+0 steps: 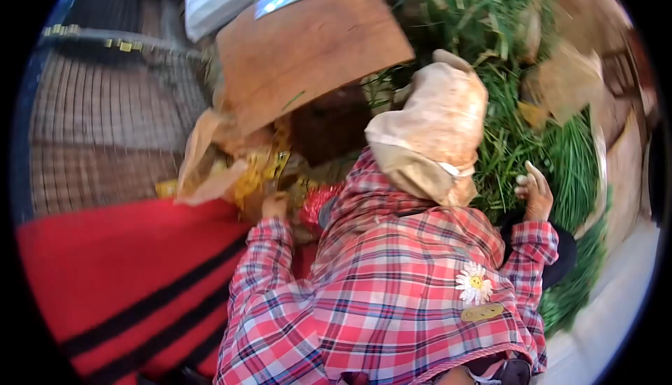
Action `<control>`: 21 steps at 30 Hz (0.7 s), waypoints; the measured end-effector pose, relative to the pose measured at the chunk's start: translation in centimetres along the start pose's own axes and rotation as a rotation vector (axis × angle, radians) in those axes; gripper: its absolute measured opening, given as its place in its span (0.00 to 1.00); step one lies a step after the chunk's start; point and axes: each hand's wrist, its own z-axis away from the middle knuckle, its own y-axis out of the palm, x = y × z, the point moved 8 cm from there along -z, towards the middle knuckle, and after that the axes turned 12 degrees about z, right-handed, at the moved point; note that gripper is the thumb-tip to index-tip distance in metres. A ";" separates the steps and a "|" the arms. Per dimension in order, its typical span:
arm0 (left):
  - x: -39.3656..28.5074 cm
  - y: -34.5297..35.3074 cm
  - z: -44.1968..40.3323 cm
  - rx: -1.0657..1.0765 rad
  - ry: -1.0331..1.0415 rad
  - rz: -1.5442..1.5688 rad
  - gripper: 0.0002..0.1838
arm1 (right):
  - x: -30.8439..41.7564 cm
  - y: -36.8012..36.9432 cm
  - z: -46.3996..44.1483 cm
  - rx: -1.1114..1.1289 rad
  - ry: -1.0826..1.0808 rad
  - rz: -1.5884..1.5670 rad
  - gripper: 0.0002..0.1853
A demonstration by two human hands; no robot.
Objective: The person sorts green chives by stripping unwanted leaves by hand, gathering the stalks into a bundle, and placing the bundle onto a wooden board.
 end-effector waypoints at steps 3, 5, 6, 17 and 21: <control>5.0 1.7 2.0 0.001 -0.116 0.187 0.10 | -4.0 -2.8 -2.0 -0.023 0.161 0.041 0.19; 5.9 1.4 2.7 0.016 -0.140 0.243 0.10 | -5.2 -2.6 -2.4 -0.041 0.191 0.062 0.22; 5.7 2.1 3.4 0.053 -0.210 0.291 0.10 | -5.8 -3.2 -2.7 -0.043 0.200 0.084 0.23; 2.6 4.1 5.2 0.271 -0.549 0.277 0.19 | -7.8 -3.5 -3.5 -0.033 0.307 0.138 0.22; 1.5 5.7 6.1 0.416 -0.504 0.356 0.17 | -8.2 -2.9 -3.5 0.022 0.324 0.169 0.19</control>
